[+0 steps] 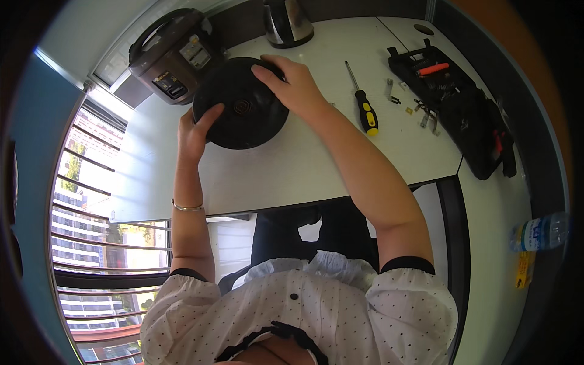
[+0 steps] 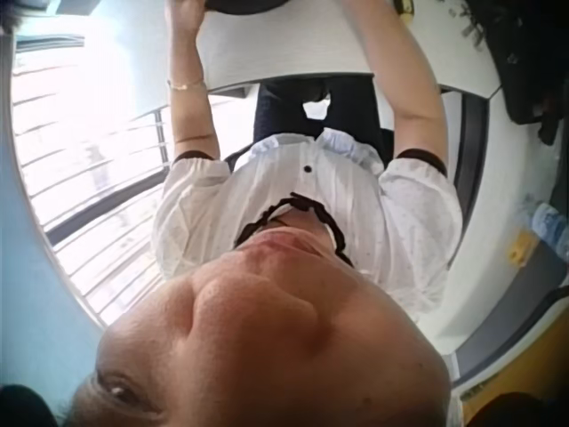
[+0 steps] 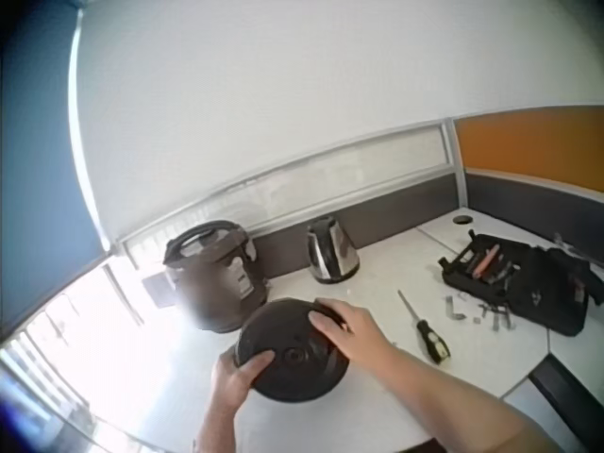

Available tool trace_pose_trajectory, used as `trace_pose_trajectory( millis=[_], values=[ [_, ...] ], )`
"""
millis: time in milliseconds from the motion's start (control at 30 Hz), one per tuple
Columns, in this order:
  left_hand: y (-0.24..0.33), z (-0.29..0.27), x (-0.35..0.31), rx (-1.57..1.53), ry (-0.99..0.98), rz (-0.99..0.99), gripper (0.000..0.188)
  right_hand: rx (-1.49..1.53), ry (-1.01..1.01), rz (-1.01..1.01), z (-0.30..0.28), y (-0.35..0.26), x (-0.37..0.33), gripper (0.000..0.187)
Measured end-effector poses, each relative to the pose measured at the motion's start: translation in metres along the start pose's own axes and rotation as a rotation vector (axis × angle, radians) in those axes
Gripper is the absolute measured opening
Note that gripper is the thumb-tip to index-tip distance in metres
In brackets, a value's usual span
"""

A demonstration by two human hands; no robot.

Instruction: The person reassembles an electric kettle by hand, aligning the internal components and attaching the black base plate. They then use a screwdriver to fasten a screw into the center of the base.

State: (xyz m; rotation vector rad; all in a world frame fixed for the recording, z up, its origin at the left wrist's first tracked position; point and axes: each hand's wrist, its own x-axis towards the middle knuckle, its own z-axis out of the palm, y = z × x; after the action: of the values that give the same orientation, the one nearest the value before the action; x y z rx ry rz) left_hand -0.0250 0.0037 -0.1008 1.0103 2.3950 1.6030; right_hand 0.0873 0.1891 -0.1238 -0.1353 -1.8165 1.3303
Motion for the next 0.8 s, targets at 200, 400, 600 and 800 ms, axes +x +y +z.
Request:
trace_pose_trajectory(
  millis=[200,400,600,800],
  values=[
    [0.001,-0.013,0.006,-0.19,-0.044,-0.108,0.052,0.08,-0.061,0.057,0.001,0.0,-0.001,0.048],
    [0.002,-0.009,0.006,-0.239,-0.008,-0.092,0.049,0.102,-0.074,0.104,0.001,-0.003,-0.002,0.047],
    [-0.005,-0.009,0.007,-0.25,-0.006,-0.065,0.048,0.102,-0.086,0.095,0.002,-0.001,-0.003,0.047],
    [-0.007,-0.009,0.007,-0.224,-0.006,-0.062,0.05,0.009,-0.039,-0.061,0.006,0.004,-0.003,0.059]
  ],
)
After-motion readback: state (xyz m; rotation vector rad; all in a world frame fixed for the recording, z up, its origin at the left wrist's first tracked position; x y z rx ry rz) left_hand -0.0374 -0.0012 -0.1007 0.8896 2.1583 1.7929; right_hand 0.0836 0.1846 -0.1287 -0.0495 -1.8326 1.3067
